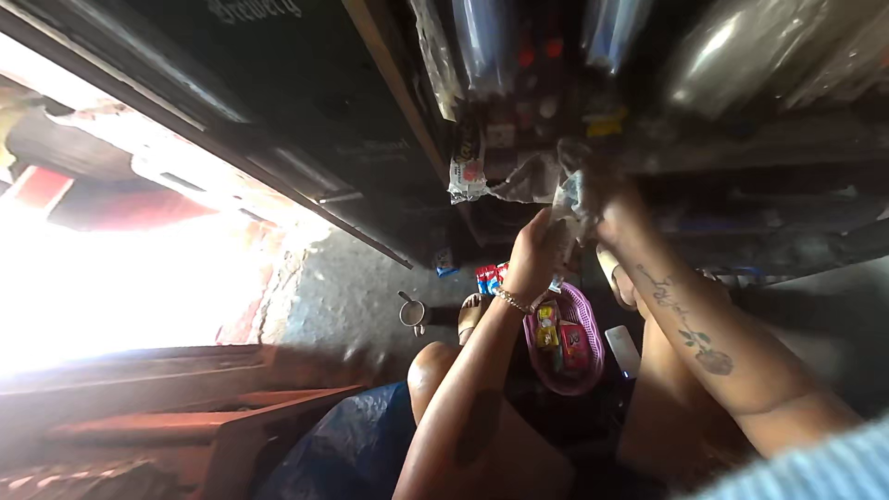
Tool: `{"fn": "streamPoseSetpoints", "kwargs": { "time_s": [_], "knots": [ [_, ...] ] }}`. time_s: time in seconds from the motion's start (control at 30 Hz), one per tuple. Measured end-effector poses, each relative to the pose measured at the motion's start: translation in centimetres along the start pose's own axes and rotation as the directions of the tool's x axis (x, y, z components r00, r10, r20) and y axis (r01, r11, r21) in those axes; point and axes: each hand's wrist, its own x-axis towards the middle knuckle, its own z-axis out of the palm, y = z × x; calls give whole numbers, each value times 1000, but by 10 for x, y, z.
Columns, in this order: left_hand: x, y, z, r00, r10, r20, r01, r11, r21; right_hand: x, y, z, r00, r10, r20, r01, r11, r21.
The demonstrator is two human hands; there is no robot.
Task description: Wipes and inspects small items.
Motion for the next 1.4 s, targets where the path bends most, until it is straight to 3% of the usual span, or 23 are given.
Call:
{"fn": "streamPoseSetpoints", "kwargs": {
  "time_s": [0.07,0.13,0.2,0.3,0.53,0.67,0.77,0.87,0.93,1.07,1.17,1.23,1.33,1.4],
  "knots": [
    [-2,-1,-3,999,33,-34,-32,999,24,-6,1,0,995,43,94,-34,995,-98],
    [-2,-3,-8,994,87,-69,-81,993,86,-8,8,-1,976,-12,216,46,987,-152],
    [-2,-3,-10,993,101,-63,-90,984,156,-8,12,-1,982,-79,172,107,981,-163],
    [-1,0,-8,999,53,-8,-51,984,168,-3,8,0,994,-66,86,71,996,-53],
    [-7,2,-10,1000,29,-5,-28,990,139,2,2,-5,988,-107,110,120,985,-121],
    [-12,3,-13,999,47,0,-47,998,46,8,-3,-10,993,-100,-57,102,994,30],
    [-14,1,-20,995,94,-44,-96,994,-49,11,-10,-20,993,-102,53,93,984,151],
    [-12,0,-21,985,136,-102,-136,991,7,-10,-6,-11,953,-42,299,79,990,-113],
    [-13,-3,-19,979,177,-102,-168,982,84,-13,8,-7,910,-95,404,212,944,-254],
    [-11,-1,-16,986,146,-82,-132,979,158,3,14,-10,913,-289,289,363,898,-249],
    [-11,1,-12,993,89,-74,-86,995,48,10,1,-12,959,-280,53,284,926,-248],
    [-15,0,-15,995,79,-61,-80,997,-1,19,-13,-18,969,-225,-104,215,971,-99],
    [-15,0,-22,988,132,-76,-133,991,-14,9,-27,-20,996,-87,7,86,994,62],
    [-15,-1,-22,986,147,-83,-147,989,10,-5,-16,-16,976,-37,216,53,996,-67]
  ]
}}
